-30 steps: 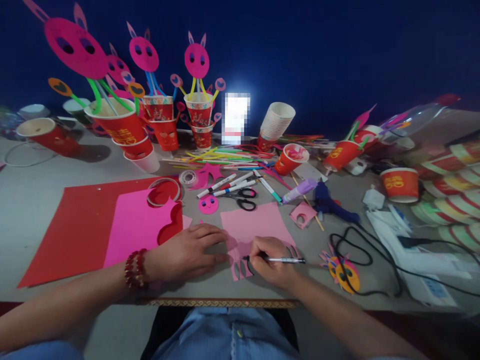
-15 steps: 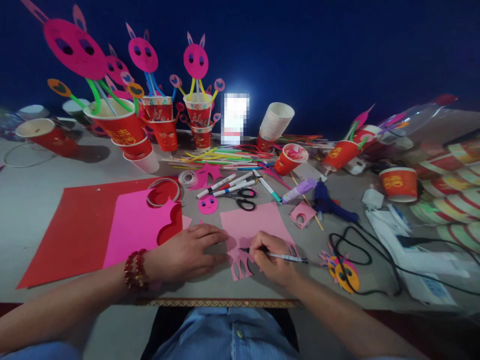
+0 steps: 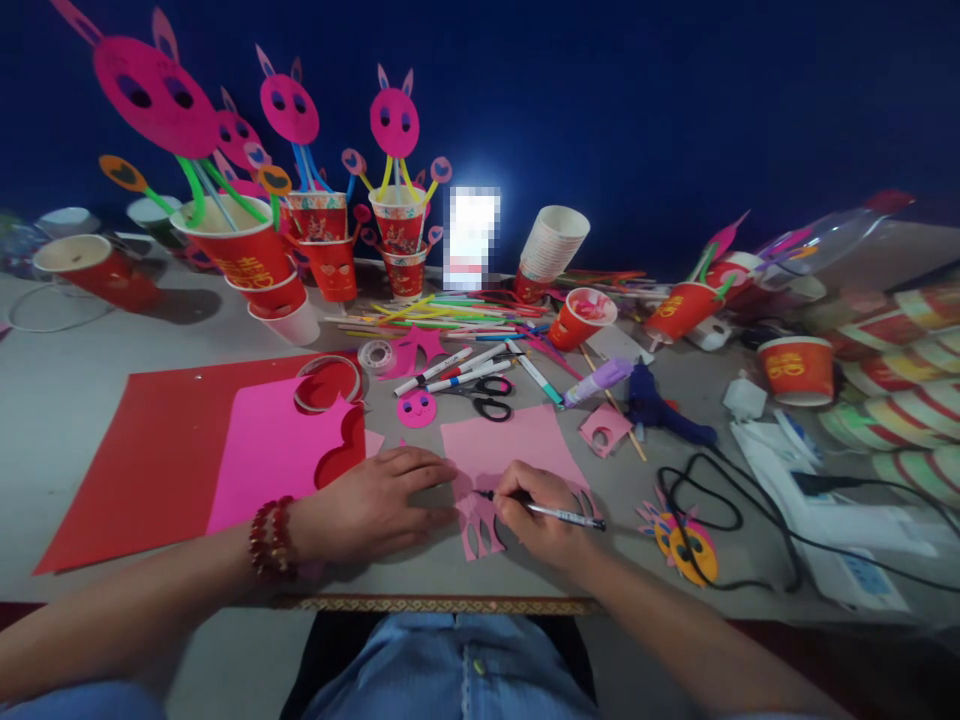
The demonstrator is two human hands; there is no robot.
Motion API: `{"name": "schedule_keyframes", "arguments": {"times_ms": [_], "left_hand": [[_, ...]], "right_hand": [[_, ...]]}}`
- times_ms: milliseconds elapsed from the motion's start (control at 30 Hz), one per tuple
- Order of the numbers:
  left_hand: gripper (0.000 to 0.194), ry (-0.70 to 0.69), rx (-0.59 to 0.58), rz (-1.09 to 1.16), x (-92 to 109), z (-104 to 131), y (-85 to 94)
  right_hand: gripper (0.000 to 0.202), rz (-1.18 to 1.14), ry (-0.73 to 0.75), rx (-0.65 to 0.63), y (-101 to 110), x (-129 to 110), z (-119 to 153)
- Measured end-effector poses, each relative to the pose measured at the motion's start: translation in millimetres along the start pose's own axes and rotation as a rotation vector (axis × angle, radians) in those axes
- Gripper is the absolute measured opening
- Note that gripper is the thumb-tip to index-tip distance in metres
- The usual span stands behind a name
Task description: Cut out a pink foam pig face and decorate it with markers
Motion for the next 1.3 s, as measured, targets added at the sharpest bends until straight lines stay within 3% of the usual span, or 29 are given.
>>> {"name": "schedule_keyframes", "arguments": {"times_ms": [733,1300], "left_hand": [[0.033,0.01,-0.042,-0.002,-0.2,0.3,-0.3],[0.032,0.012,0.001,-0.011,0.5,0.5,-0.5]], "right_hand": [[0.015,0.004,0.008,-0.003,-0.6,1.4,0.5],[0.016,-0.011,0.025,0.006,-0.6,1.6,0.9]]}}
Point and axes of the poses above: each hand's wrist, its own z-axis away from the middle knuckle, its own y-axis out of the back of the hand, x = y × z, the point moved 1 cm from there along -z, towards the middle knuckle, and after that the axes turned 4 degrees about z, right-handed, at the moved point
